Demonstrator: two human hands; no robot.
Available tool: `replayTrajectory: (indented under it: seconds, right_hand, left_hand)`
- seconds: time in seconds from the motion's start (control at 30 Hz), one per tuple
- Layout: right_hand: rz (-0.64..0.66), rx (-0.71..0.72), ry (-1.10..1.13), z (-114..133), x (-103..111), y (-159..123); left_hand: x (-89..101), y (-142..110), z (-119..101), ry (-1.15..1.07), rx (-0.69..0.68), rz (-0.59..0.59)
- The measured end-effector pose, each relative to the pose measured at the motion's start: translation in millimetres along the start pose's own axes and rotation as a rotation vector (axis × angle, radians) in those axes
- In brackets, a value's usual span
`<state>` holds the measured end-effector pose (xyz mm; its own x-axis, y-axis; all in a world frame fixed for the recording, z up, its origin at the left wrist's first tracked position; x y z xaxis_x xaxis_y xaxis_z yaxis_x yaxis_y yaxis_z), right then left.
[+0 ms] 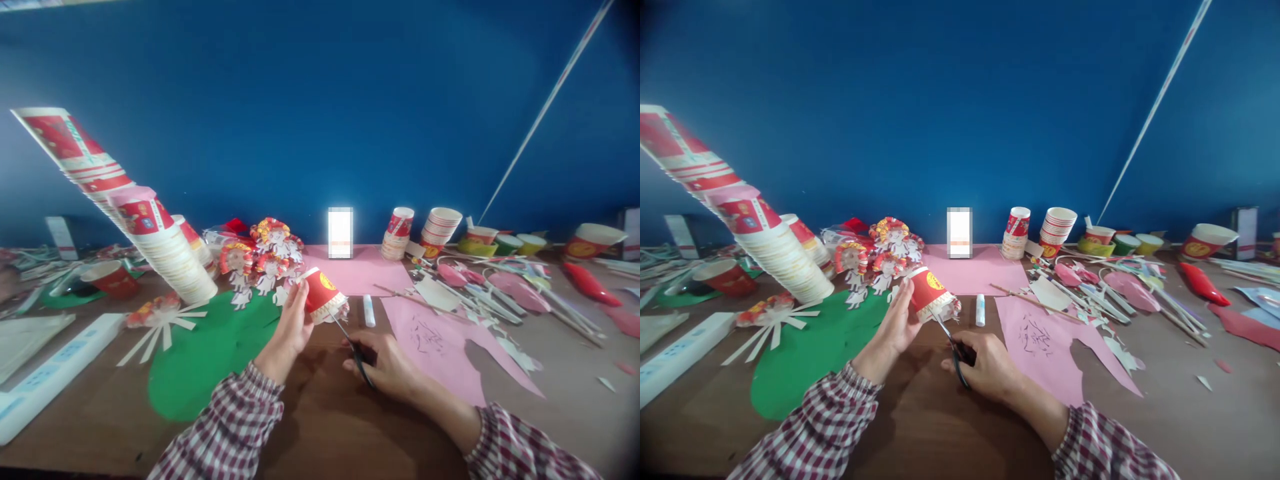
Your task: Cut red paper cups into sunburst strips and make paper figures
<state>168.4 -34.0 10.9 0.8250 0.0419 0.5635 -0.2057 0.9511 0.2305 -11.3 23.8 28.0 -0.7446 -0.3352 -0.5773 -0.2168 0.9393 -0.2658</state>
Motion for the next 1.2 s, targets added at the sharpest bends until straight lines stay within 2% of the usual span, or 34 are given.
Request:
replayTrajectory:
  seconds: [0.17,0.7,1.0,1.2]
  right_hand:
    - [-0.004,-0.015,0.039,-2.3,-0.5,-0.1]
    - [-0.009,-0.015,0.040,-4.6,-1.5,0.6]
    - [-0.014,-0.014,0.056,-6.1,-2.3,-0.4]
    - [-0.019,-0.009,0.048,-5.2,-1.7,-0.2]
  left_hand:
    - [-1.1,-2.3,5.0,0.038,-0.001,0.076]
    - [0.0,-4.1,8.2,0.130,0.044,0.055]
    - [-1.3,-5.0,8.3,0.117,0.007,0.082]
    - [1.2,-1.8,10.2,0.112,0.006,0.058]
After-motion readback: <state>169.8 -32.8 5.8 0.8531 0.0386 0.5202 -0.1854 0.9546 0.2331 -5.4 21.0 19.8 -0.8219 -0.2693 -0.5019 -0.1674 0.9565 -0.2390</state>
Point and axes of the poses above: each hand's wrist, its own y-axis towards the middle knuckle, its own x-axis out of the back of the hand, z = x × y, the point moved 1 cm from there along y, towards the middle knuckle, and after that the axes turned 13 degrees about -z, right-handed, at the moved point
